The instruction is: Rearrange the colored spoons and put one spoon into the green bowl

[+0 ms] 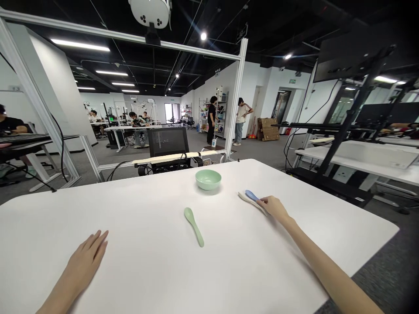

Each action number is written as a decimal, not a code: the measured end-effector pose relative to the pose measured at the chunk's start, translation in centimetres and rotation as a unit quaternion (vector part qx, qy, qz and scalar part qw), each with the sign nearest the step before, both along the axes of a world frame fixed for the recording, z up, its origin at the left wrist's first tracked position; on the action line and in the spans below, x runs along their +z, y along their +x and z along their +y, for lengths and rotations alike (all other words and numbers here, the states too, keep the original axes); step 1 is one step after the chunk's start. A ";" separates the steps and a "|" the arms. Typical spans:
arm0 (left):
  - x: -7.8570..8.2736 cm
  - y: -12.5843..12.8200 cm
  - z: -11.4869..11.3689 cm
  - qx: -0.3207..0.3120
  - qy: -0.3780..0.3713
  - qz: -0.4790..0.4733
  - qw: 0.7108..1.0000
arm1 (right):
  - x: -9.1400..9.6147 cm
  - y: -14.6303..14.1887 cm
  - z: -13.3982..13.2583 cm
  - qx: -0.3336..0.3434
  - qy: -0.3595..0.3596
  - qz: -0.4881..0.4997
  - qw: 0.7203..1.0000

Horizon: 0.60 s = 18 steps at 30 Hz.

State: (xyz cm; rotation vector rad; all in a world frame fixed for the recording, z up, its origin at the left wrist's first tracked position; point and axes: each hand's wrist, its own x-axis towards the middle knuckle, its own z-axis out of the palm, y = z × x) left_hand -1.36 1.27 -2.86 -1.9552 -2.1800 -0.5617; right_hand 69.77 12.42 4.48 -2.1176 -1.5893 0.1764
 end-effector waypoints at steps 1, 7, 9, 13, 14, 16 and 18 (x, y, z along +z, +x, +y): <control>0.0 0.1 -0.1 -0.001 0.000 0.000 1.000 | 0.2 0.0 0.0 0.001 0.000 0.015 1.000; 0.0 0.0 -0.1 0.002 -0.004 0.000 1.000 | 1.3 -4.9 -1.8 0.059 0.125 0.077 0.987; 0.0 -0.1 -0.1 0.001 -0.002 0.001 1.000 | 1.1 -7.9 -3.0 0.118 0.102 0.107 0.982; 0.2 -0.1 -0.2 -0.003 -0.014 -0.005 1.000 | 0.1 -12.5 -5.0 0.181 0.058 0.115 0.975; 0.2 -0.1 -0.2 -0.003 -0.014 -0.006 1.000 | -0.2 -13.1 -5.3 0.184 0.052 0.117 0.975; 0.2 -0.2 -0.1 0.000 -0.007 -0.006 1.000 | -0.6 -13.8 -5.5 0.183 0.046 0.123 0.974; 0.0 -0.2 -0.1 0.001 0.001 -0.004 1.000 | -0.9 -13.9 -5.5 0.183 0.048 0.122 0.974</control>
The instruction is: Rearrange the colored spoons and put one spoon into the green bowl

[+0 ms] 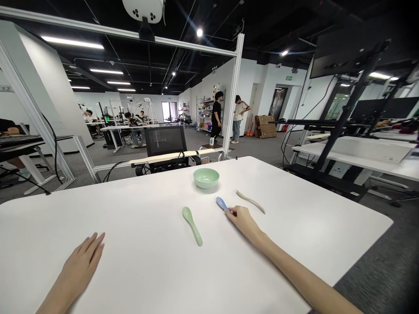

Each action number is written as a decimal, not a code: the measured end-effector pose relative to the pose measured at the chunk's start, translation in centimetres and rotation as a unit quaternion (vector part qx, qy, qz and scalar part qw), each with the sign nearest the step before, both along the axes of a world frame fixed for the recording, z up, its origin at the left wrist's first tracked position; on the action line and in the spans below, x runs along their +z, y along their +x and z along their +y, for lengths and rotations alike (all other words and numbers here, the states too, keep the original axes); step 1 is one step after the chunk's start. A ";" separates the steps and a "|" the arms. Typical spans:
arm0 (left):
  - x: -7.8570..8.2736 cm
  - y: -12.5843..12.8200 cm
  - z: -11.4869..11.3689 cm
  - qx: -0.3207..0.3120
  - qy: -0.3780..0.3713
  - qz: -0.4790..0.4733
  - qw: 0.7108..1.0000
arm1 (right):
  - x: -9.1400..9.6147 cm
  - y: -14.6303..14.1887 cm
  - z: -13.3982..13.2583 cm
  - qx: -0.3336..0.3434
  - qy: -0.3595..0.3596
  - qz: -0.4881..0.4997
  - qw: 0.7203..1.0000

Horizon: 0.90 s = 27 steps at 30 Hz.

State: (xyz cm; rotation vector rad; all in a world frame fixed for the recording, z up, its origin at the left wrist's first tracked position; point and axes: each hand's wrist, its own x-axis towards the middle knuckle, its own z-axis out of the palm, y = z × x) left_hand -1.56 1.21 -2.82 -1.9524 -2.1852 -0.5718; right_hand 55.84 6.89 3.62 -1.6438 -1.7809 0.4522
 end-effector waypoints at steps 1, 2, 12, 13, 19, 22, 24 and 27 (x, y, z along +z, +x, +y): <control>-0.1 0.0 0.0 -0.001 0.002 0.001 1.000 | -0.1 0.0 0.0 0.000 0.002 -0.003 1.000; -0.1 0.0 0.1 -0.002 0.001 0.002 1.000 | -0.1 0.0 0.0 0.001 0.003 -0.007 1.000; 0.0 -0.1 0.2 -0.015 -0.001 0.019 1.000 | 1.9 4.2 1.8 -0.132 0.069 -0.130 0.980; 0.0 -0.1 0.2 -0.013 0.001 0.019 1.000 | 2.0 5.3 2.3 -0.151 0.066 -0.157 0.974; -0.1 0.1 0.1 -0.005 0.006 0.011 1.000 | 0.7 10.6 4.1 -0.153 -0.049 -0.122 0.979; -0.1 0.1 0.0 -0.007 0.003 0.007 1.000 | -0.2 11.6 4.2 -0.150 -0.034 -0.057 0.986; -0.1 0.1 0.0 -0.007 0.000 0.008 1.000 | -0.5 12.1 4.3 -0.155 -0.027 -0.041 0.987; -0.1 0.0 0.1 -0.011 0.000 0.012 1.000 | -0.5 12.9 4.4 -0.178 -0.008 -0.043 0.983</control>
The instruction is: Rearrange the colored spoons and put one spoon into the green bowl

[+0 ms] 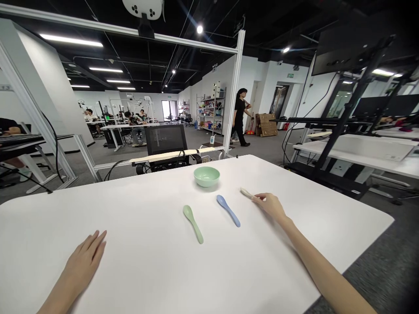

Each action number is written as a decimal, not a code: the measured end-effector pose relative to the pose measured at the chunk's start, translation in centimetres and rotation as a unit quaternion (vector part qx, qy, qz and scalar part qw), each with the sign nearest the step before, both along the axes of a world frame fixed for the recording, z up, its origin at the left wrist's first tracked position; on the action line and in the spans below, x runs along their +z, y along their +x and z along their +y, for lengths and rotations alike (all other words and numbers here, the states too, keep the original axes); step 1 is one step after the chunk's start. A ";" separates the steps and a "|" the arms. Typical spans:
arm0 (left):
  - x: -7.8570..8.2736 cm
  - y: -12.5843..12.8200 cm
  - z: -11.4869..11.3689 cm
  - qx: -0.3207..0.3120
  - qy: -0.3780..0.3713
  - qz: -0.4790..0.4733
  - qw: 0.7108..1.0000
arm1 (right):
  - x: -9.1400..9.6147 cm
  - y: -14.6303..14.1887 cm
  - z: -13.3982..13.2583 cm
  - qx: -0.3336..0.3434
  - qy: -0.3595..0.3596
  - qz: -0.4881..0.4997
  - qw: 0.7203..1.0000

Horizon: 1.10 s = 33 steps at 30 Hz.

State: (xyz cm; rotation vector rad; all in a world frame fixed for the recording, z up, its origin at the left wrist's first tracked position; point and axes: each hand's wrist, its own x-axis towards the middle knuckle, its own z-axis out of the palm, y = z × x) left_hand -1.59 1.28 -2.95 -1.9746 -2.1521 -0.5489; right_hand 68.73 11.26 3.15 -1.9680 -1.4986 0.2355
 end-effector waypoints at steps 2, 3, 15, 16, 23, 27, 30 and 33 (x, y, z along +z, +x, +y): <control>-0.1 -0.1 0.0 -0.001 0.000 0.002 1.000 | 0.0 0.6 0.1 -0.023 0.012 -0.011 1.000; -0.1 -0.1 0.1 0.001 -0.002 0.003 1.000 | 0.0 0.8 0.2 -0.032 0.014 -0.015 0.999; -0.3 -0.3 0.2 -0.004 -0.005 0.025 1.000 | 0.1 0.6 0.0 -0.052 -0.028 -0.027 0.998; -0.2 -0.3 0.1 -0.003 -0.007 0.025 1.000 | 0.1 0.6 -0.1 -0.054 -0.033 -0.030 0.998; 0.1 0.0 0.1 -0.002 -0.012 0.024 1.000 | 0.4 0.3 -0.3 -0.071 -0.044 -0.037 0.996; 0.0 0.0 0.1 -0.001 -0.001 0.018 1.000 | 0.6 0.2 -0.4 -0.074 -0.051 -0.035 0.995; -0.2 -0.3 0.2 -0.001 0.011 0.019 1.000 | 0.6 0.2 -0.4 -0.075 -0.049 -0.035 0.995; -0.5 -0.6 0.3 -0.009 0.014 0.022 1.000 | 0.5 0.2 -0.5 -0.075 -0.046 -0.035 0.996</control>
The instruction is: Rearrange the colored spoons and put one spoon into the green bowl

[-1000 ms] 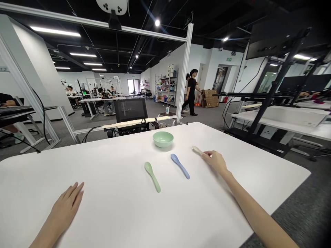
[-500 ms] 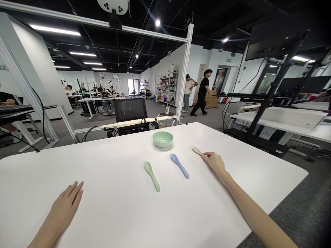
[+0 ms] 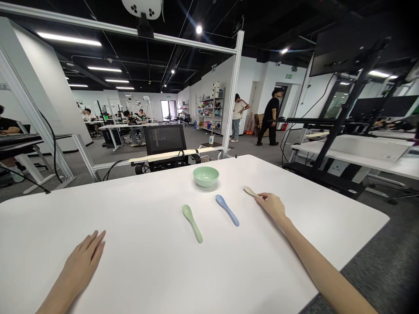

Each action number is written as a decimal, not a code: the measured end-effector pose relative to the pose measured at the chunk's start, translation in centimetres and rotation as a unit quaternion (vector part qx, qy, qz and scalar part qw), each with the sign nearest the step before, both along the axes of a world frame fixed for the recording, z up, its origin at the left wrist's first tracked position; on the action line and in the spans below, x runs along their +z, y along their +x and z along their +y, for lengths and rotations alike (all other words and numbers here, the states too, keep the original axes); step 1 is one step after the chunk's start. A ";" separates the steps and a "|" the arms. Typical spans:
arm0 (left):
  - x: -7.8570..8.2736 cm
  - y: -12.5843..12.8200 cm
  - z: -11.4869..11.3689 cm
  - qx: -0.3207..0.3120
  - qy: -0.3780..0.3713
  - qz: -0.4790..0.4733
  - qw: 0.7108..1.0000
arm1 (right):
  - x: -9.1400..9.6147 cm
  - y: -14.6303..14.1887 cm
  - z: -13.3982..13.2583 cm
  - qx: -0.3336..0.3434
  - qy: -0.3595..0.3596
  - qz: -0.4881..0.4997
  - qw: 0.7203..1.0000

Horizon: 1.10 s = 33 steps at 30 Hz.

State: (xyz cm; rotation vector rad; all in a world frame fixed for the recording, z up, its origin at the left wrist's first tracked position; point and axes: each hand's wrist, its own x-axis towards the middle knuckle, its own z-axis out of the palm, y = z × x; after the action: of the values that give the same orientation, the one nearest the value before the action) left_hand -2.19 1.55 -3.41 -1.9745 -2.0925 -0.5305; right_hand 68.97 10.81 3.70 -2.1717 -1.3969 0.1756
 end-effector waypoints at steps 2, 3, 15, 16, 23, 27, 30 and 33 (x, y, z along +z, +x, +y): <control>-0.1 -0.1 0.0 -0.009 -0.004 0.000 1.000 | -0.1 0.0 0.0 -0.003 0.001 -0.002 1.000; -0.1 -0.2 0.1 -0.009 -0.006 -0.001 1.000 | -0.1 0.0 0.1 -0.003 0.003 -0.006 1.000; -0.1 0.0 -0.1 0.009 -0.013 -0.020 1.000 | -1.4 0.5 0.7 -0.005 0.022 -0.036 0.999; -0.1 0.0 -0.1 0.011 -0.014 -0.020 1.000 | -1.5 0.6 0.7 -0.005 0.029 -0.039 0.999; 0.4 0.4 -0.2 0.015 -0.014 -0.011 1.000 | -1.8 -0.5 1.7 0.097 0.148 -0.099 0.979; 0.7 0.6 -0.3 0.017 -0.013 -0.014 1.000 | -1.4 -3.5 2.1 0.253 0.144 -0.103 0.951; 0.9 0.7 -0.3 0.016 -0.017 -0.016 1.000 | -1.5 -5.6 2.2 0.319 0.113 -0.094 0.936; 0.8 0.7 -0.3 0.013 -0.008 -0.019 1.000 | -2.1 -6.7 2.3 0.342 0.092 -0.073 0.932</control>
State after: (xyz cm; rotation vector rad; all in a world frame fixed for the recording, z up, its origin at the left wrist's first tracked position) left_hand -1.53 1.24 -2.61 -1.9573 -2.1487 -0.5516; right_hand 62.27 13.16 1.62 -1.4971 -2.1197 0.1282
